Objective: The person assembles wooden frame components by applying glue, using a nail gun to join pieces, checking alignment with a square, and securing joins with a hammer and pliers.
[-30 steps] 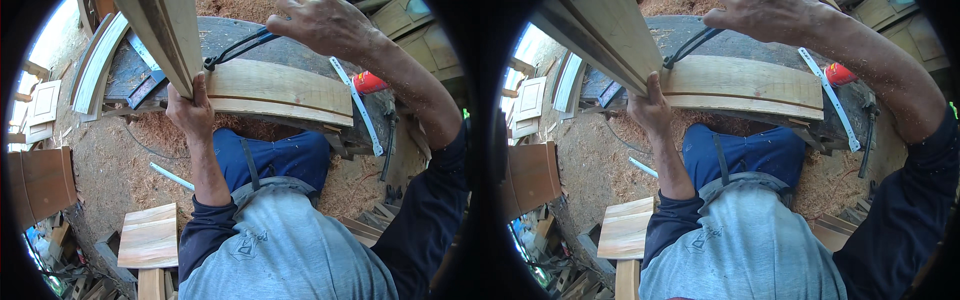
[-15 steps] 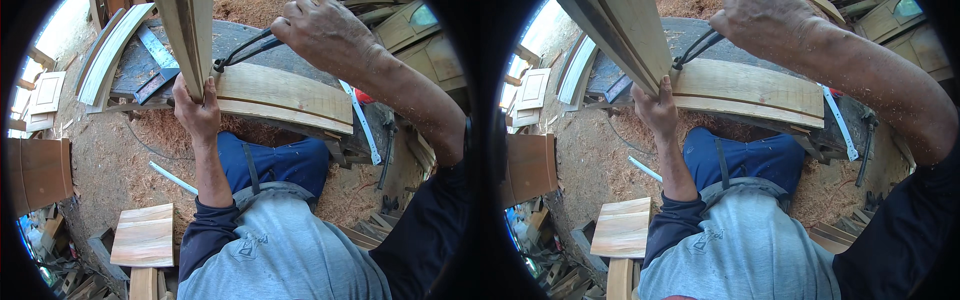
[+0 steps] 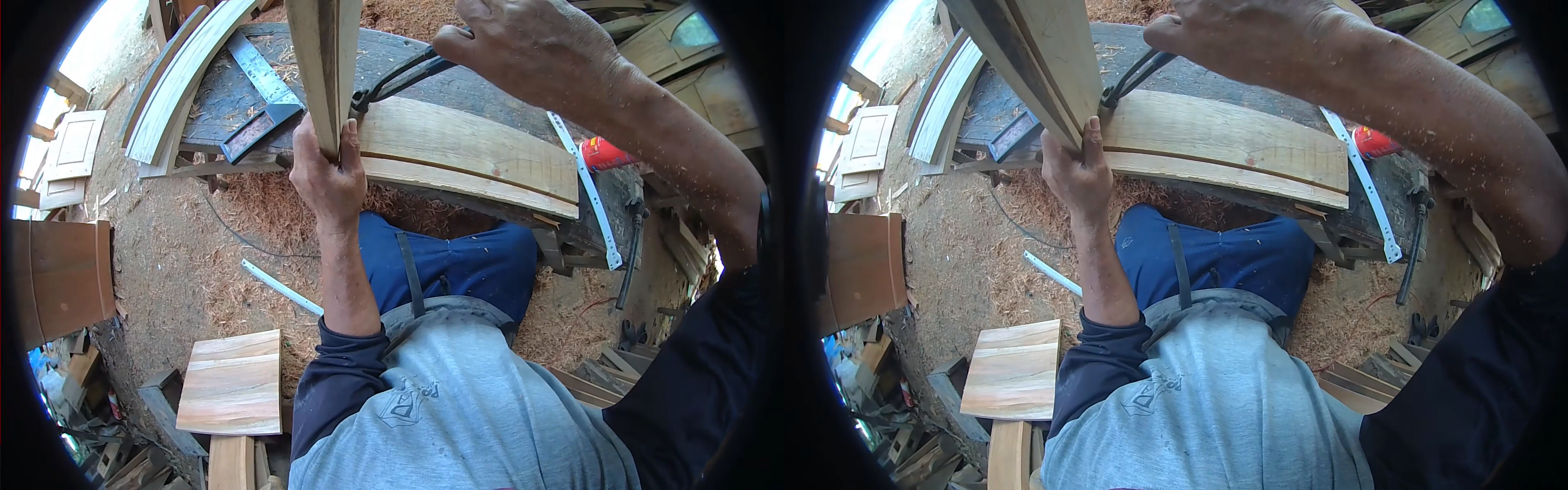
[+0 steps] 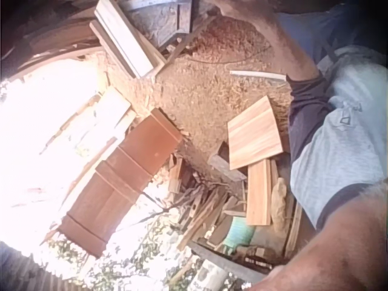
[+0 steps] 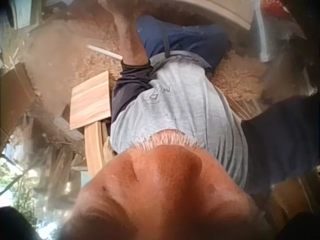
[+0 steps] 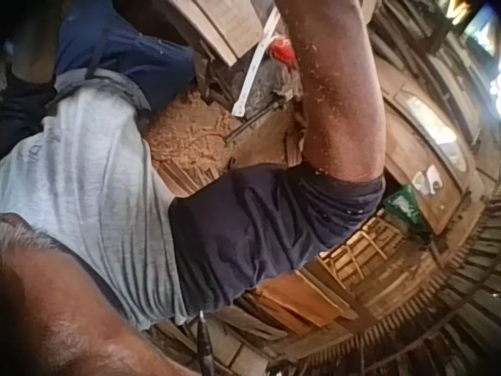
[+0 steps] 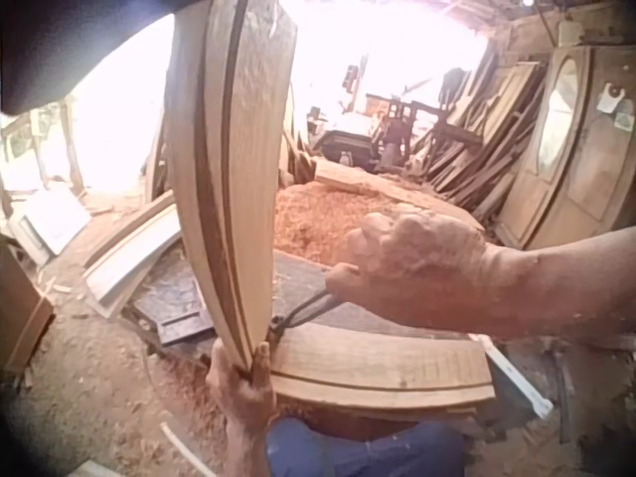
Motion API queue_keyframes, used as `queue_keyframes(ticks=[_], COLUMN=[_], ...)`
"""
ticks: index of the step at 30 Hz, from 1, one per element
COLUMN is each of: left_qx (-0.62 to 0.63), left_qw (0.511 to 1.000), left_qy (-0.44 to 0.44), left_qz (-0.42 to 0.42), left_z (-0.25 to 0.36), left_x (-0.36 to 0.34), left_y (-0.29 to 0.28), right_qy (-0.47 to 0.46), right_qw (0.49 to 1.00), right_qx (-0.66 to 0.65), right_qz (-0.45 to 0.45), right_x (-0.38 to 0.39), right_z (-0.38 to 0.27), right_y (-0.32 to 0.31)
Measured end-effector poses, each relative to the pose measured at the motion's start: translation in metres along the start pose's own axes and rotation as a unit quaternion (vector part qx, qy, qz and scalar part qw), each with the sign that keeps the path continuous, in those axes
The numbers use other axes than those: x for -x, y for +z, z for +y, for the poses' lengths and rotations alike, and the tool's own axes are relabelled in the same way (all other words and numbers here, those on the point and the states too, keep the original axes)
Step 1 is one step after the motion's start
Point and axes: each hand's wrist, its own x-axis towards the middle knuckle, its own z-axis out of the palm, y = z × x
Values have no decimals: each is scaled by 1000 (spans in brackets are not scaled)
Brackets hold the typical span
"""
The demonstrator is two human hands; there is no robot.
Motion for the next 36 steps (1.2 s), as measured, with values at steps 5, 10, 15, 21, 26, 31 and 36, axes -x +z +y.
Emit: queue_keyframes(ticks=[5, 10, 15, 21, 26, 31, 36], left_qx=[-17, -29, -11, -26, -34, -57, -82], left_qw=[1000, 999, 999, 998, 998, 995, 994], left_qy=[15, 33, 40, 47, 57, 73, 65], left_qz=[9, 16, 21, 13, 6, 23, 1], left_z=[-6, -6, -6, -8, -2, -3, -2], left_x=[2, 0, -2, -1, -3, -3, 1], left_y=[3, 3, 6, 6, 3, 6, 4], right_qy=[-53, -39, -71, -89, -72, -39, -2], right_qw=[996, 977, 973, 969, 964, 960, 956], right_qx=[42, -56, -9, -43, -70, -97, -125], right_qz=[-63, -199, -221, -225, -248, -259, -265], right_x=[-12, -35, -54, -52, -53, -44, -28], right_z=[18, 29, 51, 52, 45, 39, 26], right_y=[14, -7, 11, 7, 9, 16, 21])
